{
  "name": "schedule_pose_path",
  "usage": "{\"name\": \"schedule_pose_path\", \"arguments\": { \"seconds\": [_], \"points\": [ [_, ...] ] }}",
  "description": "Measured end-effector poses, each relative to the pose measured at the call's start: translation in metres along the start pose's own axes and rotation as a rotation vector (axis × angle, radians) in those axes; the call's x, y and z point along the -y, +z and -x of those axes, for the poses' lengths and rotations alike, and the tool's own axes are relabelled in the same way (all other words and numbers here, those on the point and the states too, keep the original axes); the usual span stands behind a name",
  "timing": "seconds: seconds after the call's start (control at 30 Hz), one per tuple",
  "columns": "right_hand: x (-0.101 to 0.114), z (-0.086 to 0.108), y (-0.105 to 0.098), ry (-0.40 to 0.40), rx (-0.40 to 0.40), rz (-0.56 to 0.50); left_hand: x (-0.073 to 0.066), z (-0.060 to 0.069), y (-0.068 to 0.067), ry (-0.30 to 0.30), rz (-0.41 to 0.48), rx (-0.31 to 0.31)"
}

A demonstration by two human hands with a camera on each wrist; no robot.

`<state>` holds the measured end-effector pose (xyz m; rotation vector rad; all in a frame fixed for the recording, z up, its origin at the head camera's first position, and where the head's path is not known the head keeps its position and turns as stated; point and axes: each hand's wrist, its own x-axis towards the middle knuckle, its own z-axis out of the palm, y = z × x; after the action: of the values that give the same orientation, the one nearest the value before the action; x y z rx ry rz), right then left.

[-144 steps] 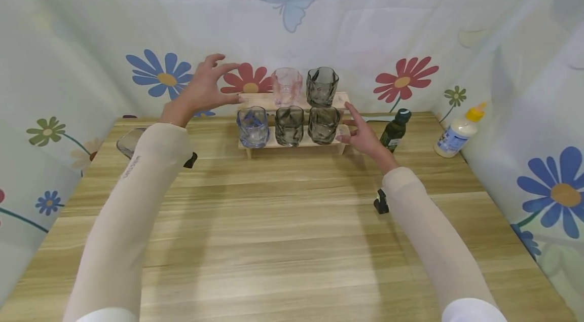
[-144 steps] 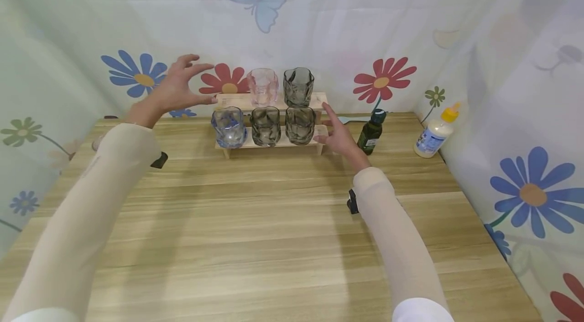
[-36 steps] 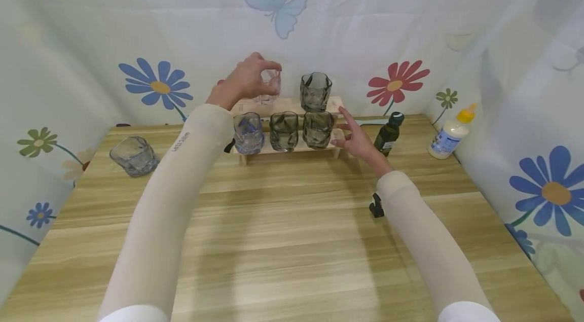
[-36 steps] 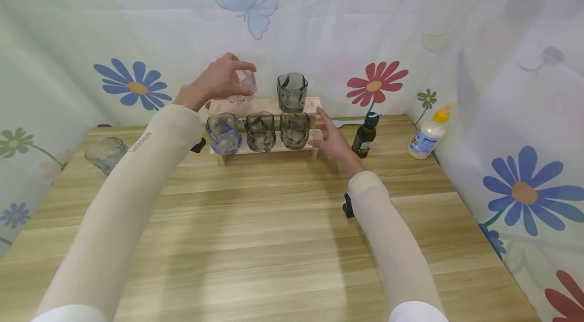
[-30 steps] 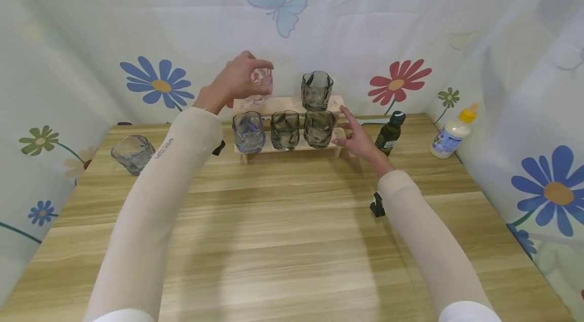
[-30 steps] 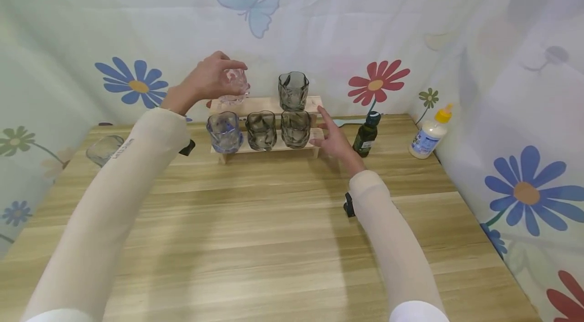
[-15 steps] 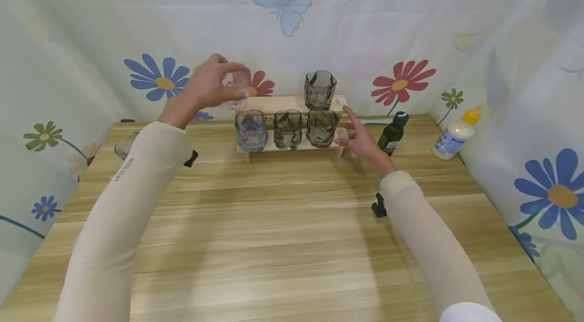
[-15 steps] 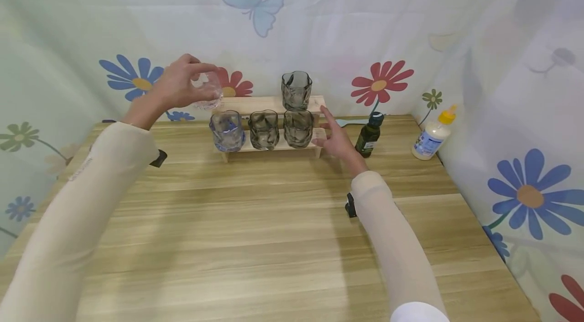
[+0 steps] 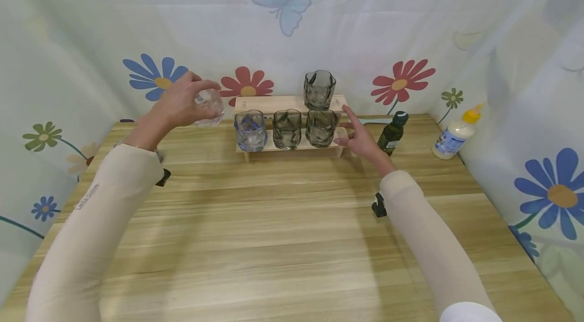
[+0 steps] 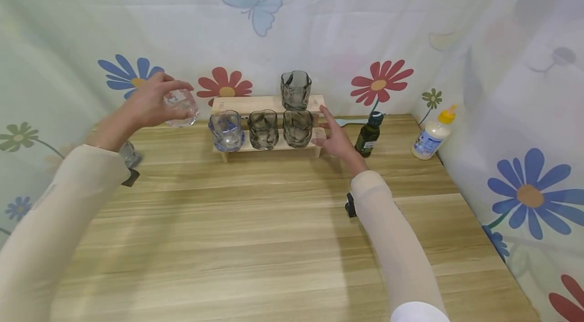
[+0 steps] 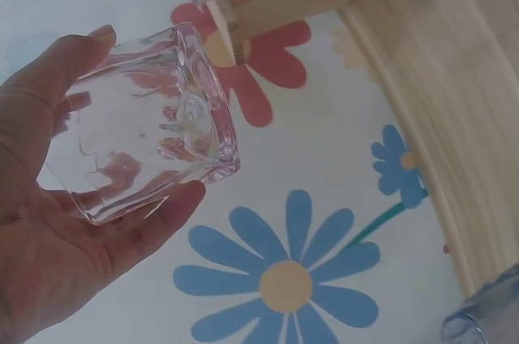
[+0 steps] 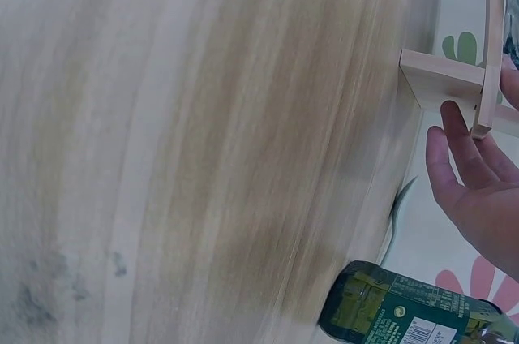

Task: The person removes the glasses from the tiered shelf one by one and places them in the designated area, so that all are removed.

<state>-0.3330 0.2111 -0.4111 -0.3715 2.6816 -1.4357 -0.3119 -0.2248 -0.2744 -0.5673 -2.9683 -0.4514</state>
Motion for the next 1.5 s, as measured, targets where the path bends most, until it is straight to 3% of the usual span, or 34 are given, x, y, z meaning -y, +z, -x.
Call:
{"name": "schedule_pose_path", "arguments": {
  "seconds": [0.2,0.43,1.0,1.27,1.5],
  "points": [
    [0.001,0.001,0.0,0.005,-0.01,0.005,0.018,0.013,0.005,0.003,-0.052,-0.006],
    [0.0,0.001,0.0,-0.005,-0.007,0.014,0.037,0.023,0.013,-0.016,-0.045,0.059],
    [-0.001,0.0,0.0,0.006,-0.001,-0.003,0.076,0.029,0.044,-0.07,-0.022,0.17],
    [0.001,0.002,0.0,-0.008,0.012,-0.009,0.091,0.033,0.058,-0.139,0.002,0.225],
    [0.0,0.002,-0.002,-0.003,0.01,-0.013,0.098,0.035,0.063,-0.111,-0.025,0.238]
  ]
}}
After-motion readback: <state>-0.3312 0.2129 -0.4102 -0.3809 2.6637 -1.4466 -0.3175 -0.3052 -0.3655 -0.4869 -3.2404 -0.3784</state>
